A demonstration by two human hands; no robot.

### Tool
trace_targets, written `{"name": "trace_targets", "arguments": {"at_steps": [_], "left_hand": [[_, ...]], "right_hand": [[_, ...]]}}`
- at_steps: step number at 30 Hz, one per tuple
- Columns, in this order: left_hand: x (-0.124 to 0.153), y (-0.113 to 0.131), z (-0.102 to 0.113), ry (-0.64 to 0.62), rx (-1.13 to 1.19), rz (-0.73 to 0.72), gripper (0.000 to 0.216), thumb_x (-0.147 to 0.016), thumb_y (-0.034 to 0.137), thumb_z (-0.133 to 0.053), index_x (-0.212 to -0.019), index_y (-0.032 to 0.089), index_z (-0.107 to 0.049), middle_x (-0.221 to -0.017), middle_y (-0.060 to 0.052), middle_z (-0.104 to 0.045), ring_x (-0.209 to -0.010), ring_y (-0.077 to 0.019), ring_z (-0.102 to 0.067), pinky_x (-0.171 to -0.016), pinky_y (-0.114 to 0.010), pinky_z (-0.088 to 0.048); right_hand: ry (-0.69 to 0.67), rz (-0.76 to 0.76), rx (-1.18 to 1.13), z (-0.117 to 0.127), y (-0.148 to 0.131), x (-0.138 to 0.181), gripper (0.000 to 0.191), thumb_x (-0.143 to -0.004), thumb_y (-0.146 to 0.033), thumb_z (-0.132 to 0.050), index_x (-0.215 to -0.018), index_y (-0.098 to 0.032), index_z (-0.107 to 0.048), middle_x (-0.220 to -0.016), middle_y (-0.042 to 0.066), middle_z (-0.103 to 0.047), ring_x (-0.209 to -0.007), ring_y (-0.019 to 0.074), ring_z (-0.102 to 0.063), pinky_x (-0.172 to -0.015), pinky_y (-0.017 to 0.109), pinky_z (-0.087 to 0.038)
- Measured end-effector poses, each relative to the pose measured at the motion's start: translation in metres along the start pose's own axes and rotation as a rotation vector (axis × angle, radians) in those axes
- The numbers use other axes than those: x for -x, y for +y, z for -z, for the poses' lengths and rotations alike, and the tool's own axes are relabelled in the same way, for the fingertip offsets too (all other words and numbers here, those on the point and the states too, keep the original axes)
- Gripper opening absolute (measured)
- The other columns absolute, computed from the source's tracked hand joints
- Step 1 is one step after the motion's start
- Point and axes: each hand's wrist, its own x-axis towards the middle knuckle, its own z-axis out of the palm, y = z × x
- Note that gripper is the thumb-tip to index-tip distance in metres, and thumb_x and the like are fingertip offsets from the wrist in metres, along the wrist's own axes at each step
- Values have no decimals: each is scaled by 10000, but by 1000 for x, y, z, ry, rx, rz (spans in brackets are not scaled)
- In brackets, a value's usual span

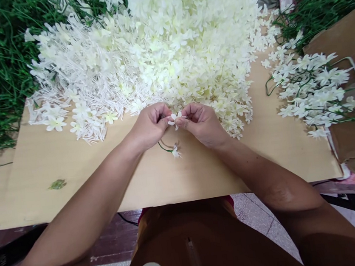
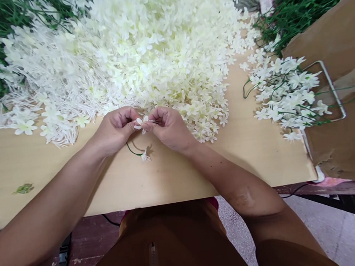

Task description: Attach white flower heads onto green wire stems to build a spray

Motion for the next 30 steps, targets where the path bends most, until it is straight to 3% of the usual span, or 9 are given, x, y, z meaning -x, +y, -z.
{"name": "trace_targets", "arguments": {"at_steps": [4,11,22,26,30], "left_hand": [[-1,1,3,-20,34,1,177,-757,249,-686,-665,172,-556,-622,18,-545,-605,-114,-471,-592,-251,-360],[-1,7,8,-107,-33,-42,438,-852,570,-640,-671,175,-589,-615,-7,-544,-580,-122,-472,-557,-254,-368],[2,4,4,-172,-49,-137,458,-912,570,-548,-654,192,-521,-635,9,-479,-654,-134,-481,-645,-263,-404],[3,3,4,-255,4,-184,503,-932,619,-507,-687,180,-540,-630,19,-451,-643,-127,-458,-636,-262,-394],[2,-2,3,-233,34,-229,536,-911,664,-523,-687,177,-537,-623,19,-449,-611,-118,-431,-593,-261,-368]], "right_hand": [[14,4,-55,2,1,-2,486,-564,-539,-907,-682,-198,-581,-642,-43,-638,-626,98,-605,-663,270,-541],[-59,-102,-238,14,-1,-5,468,-551,-486,-936,-733,-194,-618,-658,-56,-655,-621,78,-628,-667,234,-550],[-100,-85,-227,15,5,-5,449,-568,-471,-934,-766,-205,-631,-679,-47,-659,-667,110,-647,-738,286,-575],[-115,-89,-266,18,4,-5,391,-581,-441,-938,-751,-205,-677,-676,-44,-675,-666,100,-642,-712,258,-560],[-132,-106,-316,19,3,-5,345,-585,-400,-944,-737,-212,-699,-666,-54,-680,-640,80,-631,-677,228,-545]]}}
